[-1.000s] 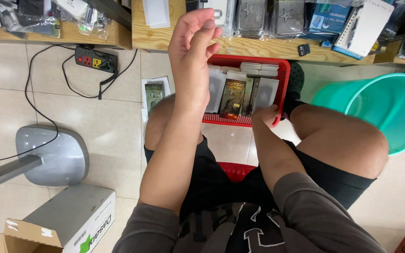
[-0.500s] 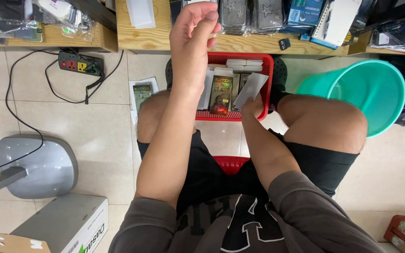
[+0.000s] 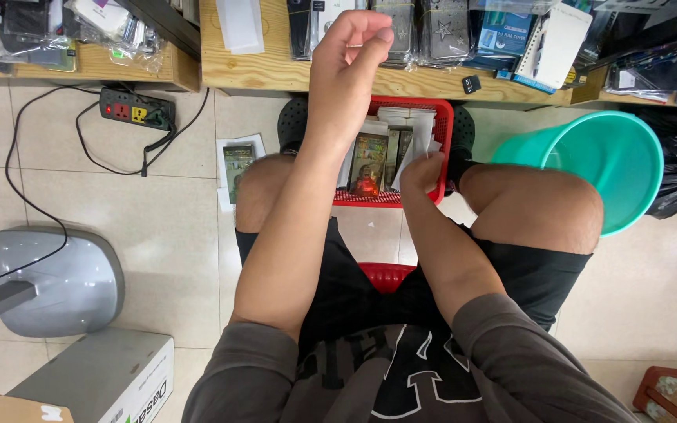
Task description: The person puts several screen protectors into their individual white protective sleeves and then places them into a small red storage bin.
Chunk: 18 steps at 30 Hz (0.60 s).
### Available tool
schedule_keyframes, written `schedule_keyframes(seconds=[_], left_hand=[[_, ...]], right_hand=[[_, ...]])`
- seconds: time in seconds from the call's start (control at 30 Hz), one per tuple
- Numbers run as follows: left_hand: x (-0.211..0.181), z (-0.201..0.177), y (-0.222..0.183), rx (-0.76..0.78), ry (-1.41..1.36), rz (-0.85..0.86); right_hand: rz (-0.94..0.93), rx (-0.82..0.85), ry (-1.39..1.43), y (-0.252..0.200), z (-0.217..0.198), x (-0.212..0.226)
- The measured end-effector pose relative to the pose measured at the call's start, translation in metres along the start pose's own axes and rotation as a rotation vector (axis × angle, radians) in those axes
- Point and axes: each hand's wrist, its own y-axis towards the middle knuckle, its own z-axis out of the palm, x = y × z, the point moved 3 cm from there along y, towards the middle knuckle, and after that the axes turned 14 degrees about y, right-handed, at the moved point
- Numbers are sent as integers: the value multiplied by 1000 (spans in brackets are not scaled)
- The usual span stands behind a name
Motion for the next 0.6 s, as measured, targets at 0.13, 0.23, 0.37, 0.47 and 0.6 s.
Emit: schedule_keyframes(seconds=[0.13, 0.23, 0.37, 0.47, 0.6], left_hand=[[4, -3, 5, -78, 14, -10], [10, -12, 7, -208, 50, -112], [22, -17, 11, -229, -7, -131], [11, -8, 6, -22, -156, -88], [13, -1, 7, -106, -135, 34]], right_hand=[[-132, 99, 410, -26, -6, 85], [-207, 307, 760, -61, -29, 169], [-431, 823, 1173, -122, -99, 266], [-485, 896, 996, -145, -131, 277], [-330, 1042, 898, -145, -138, 261]])
